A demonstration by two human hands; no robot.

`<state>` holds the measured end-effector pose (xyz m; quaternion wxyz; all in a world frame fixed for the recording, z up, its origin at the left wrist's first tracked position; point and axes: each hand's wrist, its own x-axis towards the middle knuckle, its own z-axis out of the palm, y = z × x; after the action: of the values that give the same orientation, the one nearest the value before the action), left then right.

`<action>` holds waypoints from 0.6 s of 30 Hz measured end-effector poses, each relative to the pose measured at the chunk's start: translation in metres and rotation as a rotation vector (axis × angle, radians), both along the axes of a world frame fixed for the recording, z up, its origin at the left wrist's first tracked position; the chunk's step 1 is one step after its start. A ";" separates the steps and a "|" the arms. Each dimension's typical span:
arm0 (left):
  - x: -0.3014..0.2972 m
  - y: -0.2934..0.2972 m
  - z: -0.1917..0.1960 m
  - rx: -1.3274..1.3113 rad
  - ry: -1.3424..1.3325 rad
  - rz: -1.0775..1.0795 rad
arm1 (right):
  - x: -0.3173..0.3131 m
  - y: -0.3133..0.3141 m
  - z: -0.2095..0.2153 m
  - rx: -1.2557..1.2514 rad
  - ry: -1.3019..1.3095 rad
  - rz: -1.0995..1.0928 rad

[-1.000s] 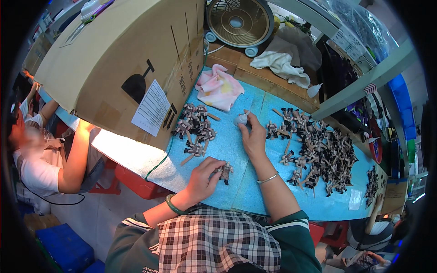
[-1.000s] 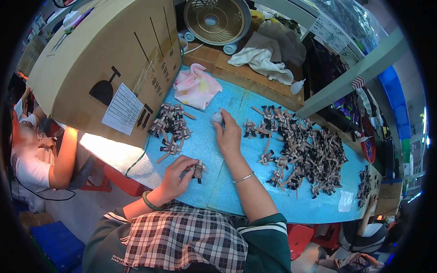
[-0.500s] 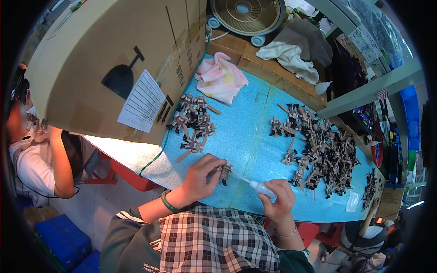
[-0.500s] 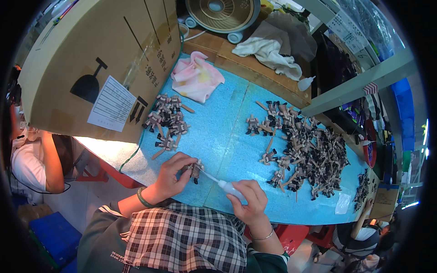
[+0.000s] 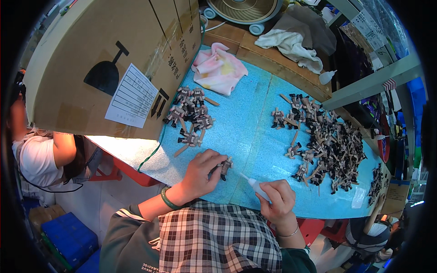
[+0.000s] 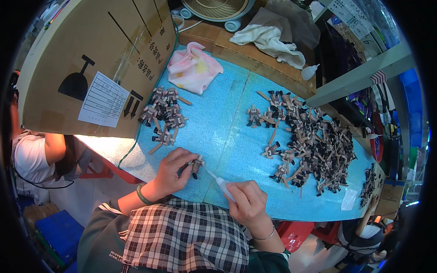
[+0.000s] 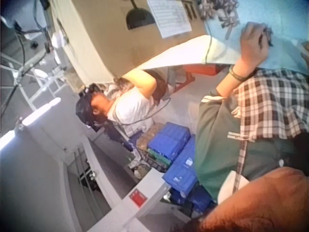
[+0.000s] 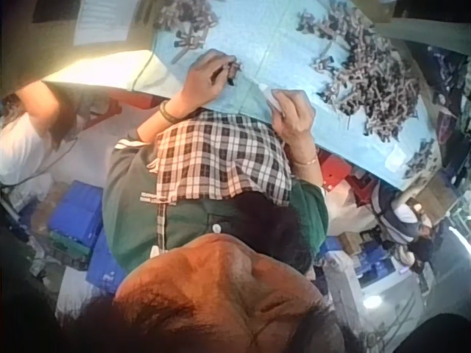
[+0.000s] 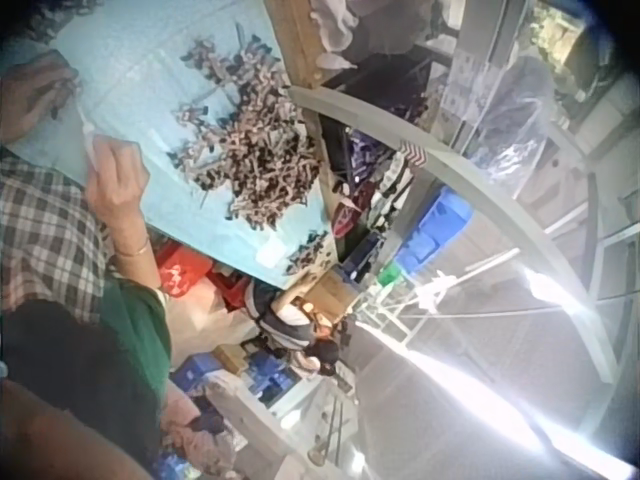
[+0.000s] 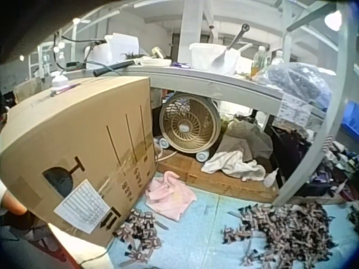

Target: The person assembles small figurines by applying glue from a squeeze bottle to figurine components and attaching the pieces together by hand.

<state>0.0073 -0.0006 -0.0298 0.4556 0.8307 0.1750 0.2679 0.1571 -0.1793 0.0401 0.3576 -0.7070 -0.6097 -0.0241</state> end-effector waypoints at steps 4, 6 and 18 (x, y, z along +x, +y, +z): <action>0.000 0.001 0.002 0.025 0.011 0.000 | 0.000 0.000 -0.003 -0.018 -0.001 0.008; 0.000 0.001 0.002 0.026 0.020 -0.002 | 0.000 0.001 -0.003 -0.020 -0.004 0.006; 0.000 0.001 0.002 0.029 0.013 -0.009 | 0.004 0.002 0.000 -0.056 -0.027 0.011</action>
<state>0.0072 0.0005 -0.0275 0.4435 0.8397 0.1702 0.2630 0.1609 -0.1773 0.0403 0.3294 -0.7128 -0.6190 -0.0148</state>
